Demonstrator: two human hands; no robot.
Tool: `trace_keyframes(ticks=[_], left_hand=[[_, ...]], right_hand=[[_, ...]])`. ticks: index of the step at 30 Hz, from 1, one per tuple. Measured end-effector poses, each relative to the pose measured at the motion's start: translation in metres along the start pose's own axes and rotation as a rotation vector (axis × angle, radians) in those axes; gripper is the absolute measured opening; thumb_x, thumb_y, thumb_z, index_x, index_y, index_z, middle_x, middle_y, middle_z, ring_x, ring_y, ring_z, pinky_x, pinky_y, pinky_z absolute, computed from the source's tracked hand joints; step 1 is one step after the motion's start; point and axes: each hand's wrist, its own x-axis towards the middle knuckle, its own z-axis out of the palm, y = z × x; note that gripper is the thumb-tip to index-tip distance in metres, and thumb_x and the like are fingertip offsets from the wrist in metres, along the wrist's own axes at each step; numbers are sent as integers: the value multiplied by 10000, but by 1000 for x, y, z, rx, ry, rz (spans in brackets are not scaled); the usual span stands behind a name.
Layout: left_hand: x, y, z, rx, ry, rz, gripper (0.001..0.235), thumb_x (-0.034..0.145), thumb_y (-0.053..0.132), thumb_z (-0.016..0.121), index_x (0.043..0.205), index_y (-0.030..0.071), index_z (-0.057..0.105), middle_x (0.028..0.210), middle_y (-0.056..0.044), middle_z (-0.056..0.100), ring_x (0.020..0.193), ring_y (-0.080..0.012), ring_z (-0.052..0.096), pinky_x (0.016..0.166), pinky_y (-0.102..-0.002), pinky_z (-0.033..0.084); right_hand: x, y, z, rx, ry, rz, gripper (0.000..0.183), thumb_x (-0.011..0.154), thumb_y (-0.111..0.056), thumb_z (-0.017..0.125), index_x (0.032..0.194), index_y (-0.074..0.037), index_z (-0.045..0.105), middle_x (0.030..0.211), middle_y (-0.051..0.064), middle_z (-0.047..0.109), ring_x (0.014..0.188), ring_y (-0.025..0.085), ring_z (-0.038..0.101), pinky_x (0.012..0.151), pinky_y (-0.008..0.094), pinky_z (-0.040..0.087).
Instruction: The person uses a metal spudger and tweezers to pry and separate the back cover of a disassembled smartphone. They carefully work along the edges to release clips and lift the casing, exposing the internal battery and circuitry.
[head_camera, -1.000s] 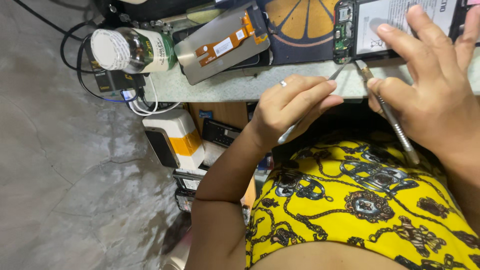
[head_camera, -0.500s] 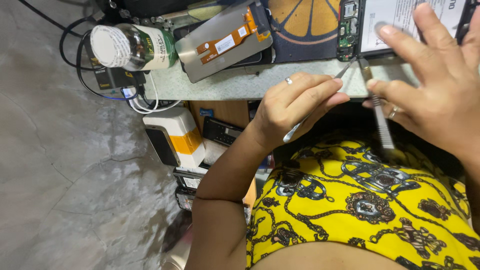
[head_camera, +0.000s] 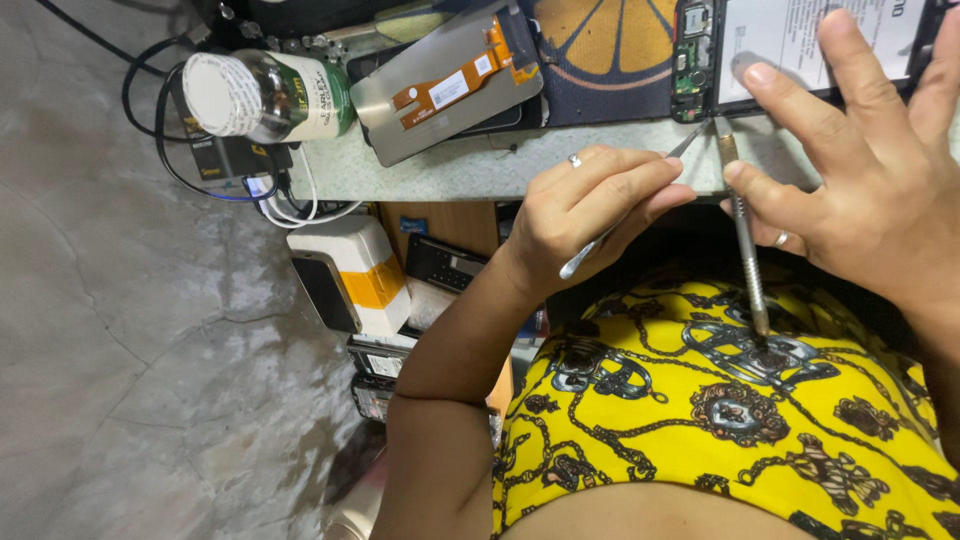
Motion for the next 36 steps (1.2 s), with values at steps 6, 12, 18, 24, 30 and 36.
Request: trace_keyframes(ticks=[6,12,18,24,30,36], left_hand=[[1,2,1,17,-1,-36,206,948,50,837,1085,28,684,1012,-104,717,847,-251,719,698,-319,572],[5,2,9,3,83,-97,193,945,67,831,1069,42,685,996,-92,717,820,-232,725,713,-305,584],[6,5,13,-30,120,-131,164,956,39,811,1064,32,689,986,-92,725,804,-213,731,709,-278,588],[-2,2,15,-51,148,-170,105,990,64,766,1076,27,719,1010,-82,744,825,-178,747,732,-254,594],[-24,0,18,-537,306,-436,152,1065,116,696,1121,-21,732,974,-79,771,837,-147,740,786,-271,603],[-2,-28,30,-420,325,-235,182,1035,139,717,1179,28,706,1109,-108,757,1016,-170,739,945,-286,603]], right_hand=[[-7,4,5,49,25,45,286,923,-245,836,1149,-111,722,1560,208,578,1503,536,414,1158,889,154],[-1,13,-4,407,175,34,119,1000,-150,679,1045,-99,582,1495,270,566,1514,482,518,1283,727,222],[-13,11,-10,726,388,254,124,1103,-170,477,1088,-57,527,1394,203,566,1330,329,549,1174,560,295],[-29,54,8,637,131,580,151,1098,-166,599,1118,-17,591,1243,195,624,1131,286,619,1015,468,423],[-42,73,23,602,14,580,204,1094,-163,720,1148,22,655,1092,187,682,932,243,688,856,376,550],[-33,78,15,509,98,375,306,1033,-83,819,1231,85,658,1080,210,717,903,254,730,844,340,614]])
